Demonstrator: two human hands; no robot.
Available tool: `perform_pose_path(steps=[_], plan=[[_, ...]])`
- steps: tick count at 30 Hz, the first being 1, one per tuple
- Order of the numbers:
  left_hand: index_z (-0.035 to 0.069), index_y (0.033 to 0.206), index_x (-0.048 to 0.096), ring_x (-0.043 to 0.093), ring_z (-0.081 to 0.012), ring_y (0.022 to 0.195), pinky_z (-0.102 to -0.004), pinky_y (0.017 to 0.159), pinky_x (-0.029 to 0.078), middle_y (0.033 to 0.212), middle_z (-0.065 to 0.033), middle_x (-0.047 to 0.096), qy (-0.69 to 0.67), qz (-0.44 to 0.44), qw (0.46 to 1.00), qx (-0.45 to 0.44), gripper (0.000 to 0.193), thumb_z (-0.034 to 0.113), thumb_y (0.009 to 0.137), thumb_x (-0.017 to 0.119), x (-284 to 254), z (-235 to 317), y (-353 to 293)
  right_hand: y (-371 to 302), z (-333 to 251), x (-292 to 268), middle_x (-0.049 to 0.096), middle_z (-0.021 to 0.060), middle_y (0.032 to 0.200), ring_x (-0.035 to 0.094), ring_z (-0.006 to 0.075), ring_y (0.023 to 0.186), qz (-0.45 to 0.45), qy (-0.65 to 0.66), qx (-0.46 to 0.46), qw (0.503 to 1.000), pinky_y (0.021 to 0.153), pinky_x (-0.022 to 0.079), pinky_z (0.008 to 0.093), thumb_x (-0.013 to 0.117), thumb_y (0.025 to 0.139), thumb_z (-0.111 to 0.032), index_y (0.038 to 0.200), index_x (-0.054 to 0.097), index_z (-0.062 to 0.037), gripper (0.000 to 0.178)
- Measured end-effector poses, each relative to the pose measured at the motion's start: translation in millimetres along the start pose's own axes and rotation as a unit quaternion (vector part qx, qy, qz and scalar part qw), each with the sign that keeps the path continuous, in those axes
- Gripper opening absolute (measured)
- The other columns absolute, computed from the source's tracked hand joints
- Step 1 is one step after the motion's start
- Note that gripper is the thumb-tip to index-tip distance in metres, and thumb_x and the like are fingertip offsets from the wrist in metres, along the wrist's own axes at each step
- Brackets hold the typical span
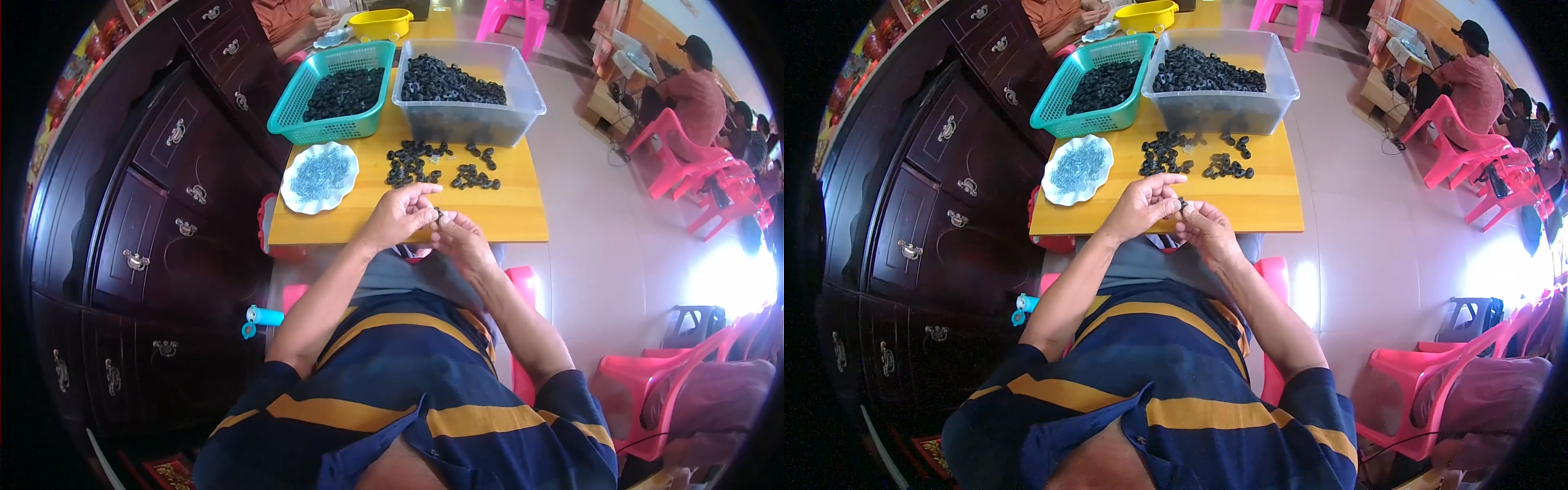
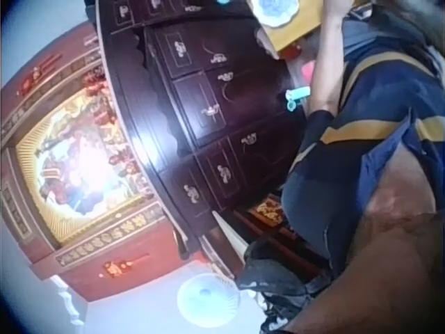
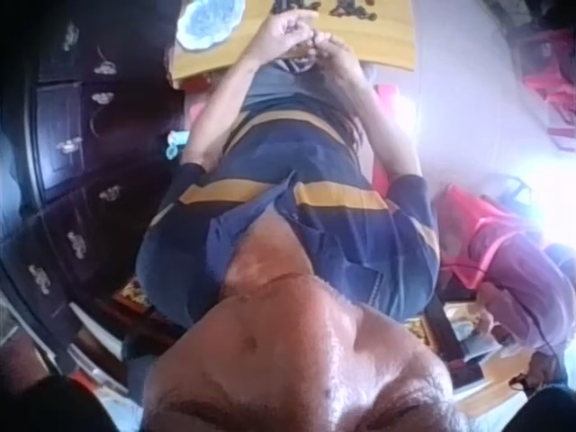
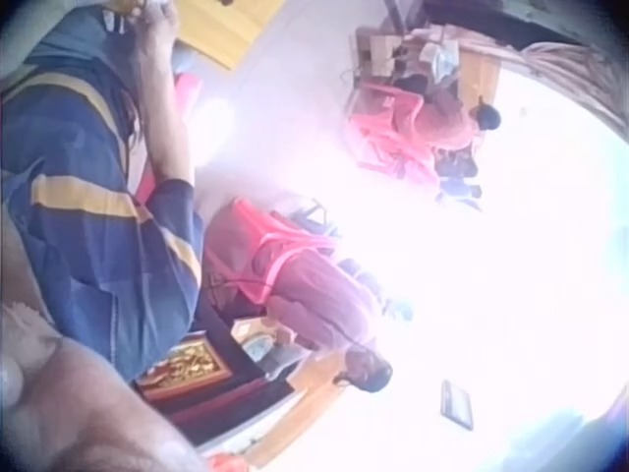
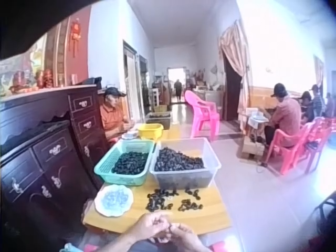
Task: Assembling small black plastic components by manually inserting tiny beads into them.
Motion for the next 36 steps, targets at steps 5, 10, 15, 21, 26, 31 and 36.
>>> perform_pose_path(steps=[5, 10, 15, 21, 26, 31, 36], plan=[[0.005, 0.130, 0.062, 0.068, -0.0226, 0.074, -0.0348, 0.071, 0.057, 0.102, -0.0109, 0.067, 0.300, 0.057, 0.946, 0.109, 0.056, 0.012, 0.077, 0.079, 19.1, 30.4, -15.0, -0.2, -7.3, -7.9, 0.071, 0.0033, 0.095, 0.068, 0.0116, 0.083, 0.018, 0.039, -0.018, 0.999, 0.077, 0.056, 0.0267, 0.064, 0.101, -0.019, 0.106, 0.063, -0.0096, 0.010], [0.005, 0.123, 0.064, 0.069, -0.0320, 0.087, -0.0417, 0.072, 0.057, 0.103, -0.0117, 0.068, 0.409, 0.124, 0.880, 0.208, 0.049, 0.012, 0.076, 0.077, 34.4, 30.9, -15.4, -0.9, -7.2, -5.1, 0.071, 0.0034, 0.100, 0.068, 0.0134, 0.089, 0.005, 0.030, -0.010, 0.999, 0.082, 0.055, 0.0295, 0.063, 0.101, -0.018, 0.107, 0.063, -0.0101, 0.010], [0.005, 0.113, 0.069, 0.070, -0.0305, 0.082, -0.0404, 0.070, 0.057, 0.096, -0.0096, 0.069, 0.413, 0.142, 0.871, 0.227, 0.036, 0.010, 0.078, 0.073, 34.3, 27.7, -13.3, 0.1, -5.6, -6.6, 0.071, 0.0034, 0.102, 0.068, 0.0136, 0.092, -0.009, 0.041, -0.009, 0.999, 0.086, 0.054, 0.0300, 0.062, 0.102, -0.017, 0.106, 0.064, -0.0097, 0.009], [0.006, 0.108, 0.072, 0.070, -0.0299, 0.080, -0.0388, 0.069, 0.057, 0.093, -0.0104, 0.070, 0.382, 0.147, 0.886, 0.218, 0.031, 0.010, 0.077, 0.075, 32.8, 31.1, -17.1, -4.2, -9.0, -3.0, 0.070, 0.0023, 0.098, 0.068, 0.0141, 0.091, 0.003, 0.039, 0.008, 0.999, 0.087, 0.055, 0.0304, 0.061, 0.102, -0.017, 0.103, 0.065, -0.0093, 0.009], [0.005, 0.106, 0.073, 0.071, -0.0298, 0.082, -0.0381, 0.070, 0.057, 0.094, -0.0110, 0.072, 0.372, 0.142, 0.889, 0.227, 0.029, 0.009, 0.077, 0.075, 32.2, 28.2, -17.4, -3.9, -8.2, -4.2, 0.070, 0.0027, 0.097, 0.069, 0.0131, 0.090, -0.003, 0.042, 0.004, 0.999, 0.087, 0.056, 0.0300, 0.059, 0.103, -0.018, 0.103, 0.065, -0.0092, 0.011], [0.004, 0.106, 0.073, 0.071, -0.0303, 0.083, -0.0377, 0.071, 0.057, 0.094, -0.0118, 0.072, 0.355, 0.145, 0.897, 0.219, 0.028, 0.009, 0.078, 0.075, 32.4, 28.3, -17.1, -4.8, -9.9, -2.7, 0.070, 0.0033, 0.097, 0.069, 0.0133, 0.090, -0.002, 0.046, 0.002, 0.999, 0.086, 0.056, 0.0294, 0.058, 0.104, -0.018, 0.104, 0.065, -0.0079, 0.013], [0.004, 0.106, 0.072, 0.071, -0.0309, 0.082, -0.0376, 0.071, 0.057, 0.094, -0.0123, 0.072, 0.354, 0.141, 0.898, 0.221, 0.029, 0.009, 0.077, 0.076, 30.1, 25.1, -16.6, -2.9, -8.3, -6.1, 0.070, 0.0040, 0.098, 0.069, 0.0136, 0.091, 0.000, 0.040, 0.005, 0.999, 0.085, 0.057, 0.0288, 0.058, 0.104, -0.018, 0.106, 0.066, -0.0064, 0.014]])
Point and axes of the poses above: each hand's wrist, its own y-axis towards the middle knuckle, its own x-axis out of the palm, z = x × y, the point moved 3 cm from there along y, towards the middle knuckle
